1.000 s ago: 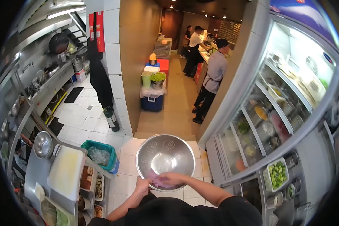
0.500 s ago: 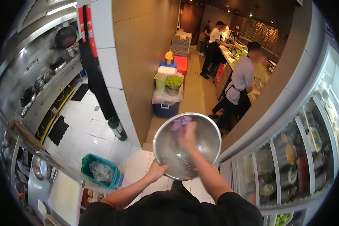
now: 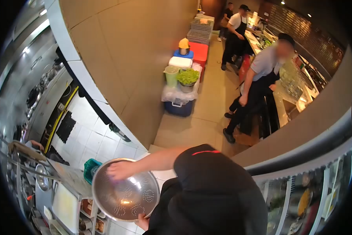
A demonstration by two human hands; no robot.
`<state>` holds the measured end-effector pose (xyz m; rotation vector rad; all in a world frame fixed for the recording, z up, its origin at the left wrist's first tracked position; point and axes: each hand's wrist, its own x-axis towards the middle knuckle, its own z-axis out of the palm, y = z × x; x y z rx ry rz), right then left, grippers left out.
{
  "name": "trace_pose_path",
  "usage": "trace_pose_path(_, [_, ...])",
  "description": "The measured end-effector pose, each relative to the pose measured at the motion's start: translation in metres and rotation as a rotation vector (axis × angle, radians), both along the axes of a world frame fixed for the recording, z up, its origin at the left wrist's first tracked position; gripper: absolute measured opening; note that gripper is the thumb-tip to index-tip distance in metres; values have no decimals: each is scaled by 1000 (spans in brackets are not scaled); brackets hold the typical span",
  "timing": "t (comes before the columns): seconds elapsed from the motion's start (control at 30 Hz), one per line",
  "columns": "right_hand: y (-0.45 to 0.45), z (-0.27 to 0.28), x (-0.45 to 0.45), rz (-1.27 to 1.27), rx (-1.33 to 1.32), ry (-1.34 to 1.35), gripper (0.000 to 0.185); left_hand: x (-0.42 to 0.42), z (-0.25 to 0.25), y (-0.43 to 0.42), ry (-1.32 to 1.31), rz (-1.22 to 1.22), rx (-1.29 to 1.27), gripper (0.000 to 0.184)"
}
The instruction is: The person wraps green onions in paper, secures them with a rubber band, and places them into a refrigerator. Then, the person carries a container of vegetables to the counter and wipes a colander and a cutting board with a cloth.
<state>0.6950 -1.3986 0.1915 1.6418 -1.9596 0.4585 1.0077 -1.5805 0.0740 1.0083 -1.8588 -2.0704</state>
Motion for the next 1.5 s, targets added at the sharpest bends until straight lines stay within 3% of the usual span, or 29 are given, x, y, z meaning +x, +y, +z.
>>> trace_pose_path(0.03, [-44,9,2,-53,-92,52,3,1,36,28,-43,214,32,22])
trace_pose_path(0.07, [-79,31,18,-18,-293,-33,7,1,39,31,5,246,235,35])
trace_pose_path(0.1, [-114,42,37,1,-205,-293,14,10,45,31,75,316,433,52])
trace_pose_path(0.17, [-192,36,93,218,-230,-766,23,6,124,59,246,309,190,48])
trace_pose_path(0.2, [-211,47,137,455,-255,-983,26,3,157,57,265,471,271,42])
trace_pose_path(0.23, [-206,49,171,682,-235,-1217,30,12,160,39,325,546,150,38])
trace_pose_path(0.27, [-203,37,180,780,-49,-1126,35,16,168,19,343,629,117,37])
trace_pose_path(0.3, [-201,34,173,996,334,-1181,35,35,173,1,358,689,89,36])
trace_pose_path(0.33, [-215,25,159,1141,667,-922,40,66,171,-5,206,772,60,37])
trace_pose_path(0.37, [-264,15,140,1175,853,-184,37,103,163,-31,70,889,58,38])
trace_pose_path(0.4, [-297,15,126,1166,718,-25,33,117,150,-36,158,907,48,40])
trace_pose_path(0.47, [-348,41,117,889,583,83,30,110,142,-35,79,950,33,37])
trace_pose_path(0.5, [-373,37,139,906,590,84,30,109,138,-44,52,981,24,36])
trace_pose_path(0.57, [-430,31,191,723,155,-172,35,112,155,-90,58,996,0,35])
trace_pose_path(0.63, [-457,13,268,732,-109,-901,37,115,178,-139,-47,893,-112,34])
trace_pose_path(0.7, [-447,8,310,926,115,-1194,32,137,178,-190,-113,804,-161,35])
trace_pose_path(0.77, [-455,21,277,1271,812,-1166,34,158,184,-235,169,890,9,30])
trace_pose_path(0.83, [-497,24,226,1418,1198,-645,31,172,186,-259,160,912,89,33])
trace_pose_path(0.9, [-548,54,186,962,1169,-313,28,172,185,-278,96,906,95,33])
trace_pose_path(0.97, [-600,106,162,855,919,-153,25,150,185,-300,105,901,32,34])
trace_pose_path(1.03, [-646,94,164,725,175,-76,27,128,187,-339,133,865,-10,35])
trace_pose_path(1.1, [-691,92,205,665,-142,-623,27,110,198,-386,124,836,-75,34])
trace_pose_path(1.17, [-728,44,259,735,-288,-937,29,97,198,-433,105,804,-126,33])
trace_pose_path(1.23, [-723,73,256,1229,186,-1037,27,114,193,-489,182,807,-34,42])
trace_pose_path(1.27, [-741,78,244,1220,182,-1047,27,124,202,-506,209,868,42,45])
trace_pose_path(1.33, [-789,90,207,1198,1244,-348,27,142,214,-535,271,1010,110,49])
trace_pose_path(1.37, [-806,99,194,1190,1245,-373,27,148,214,-545,303,1095,110,50])
trace_pose_path(1.43, [-830,124,174,1081,627,-137,27,153,221,-569,339,1117,124,50])
trace_pose_path(1.5, [-858,148,167,1248,320,-662,26,162,224,-604,408,1206,288,49])
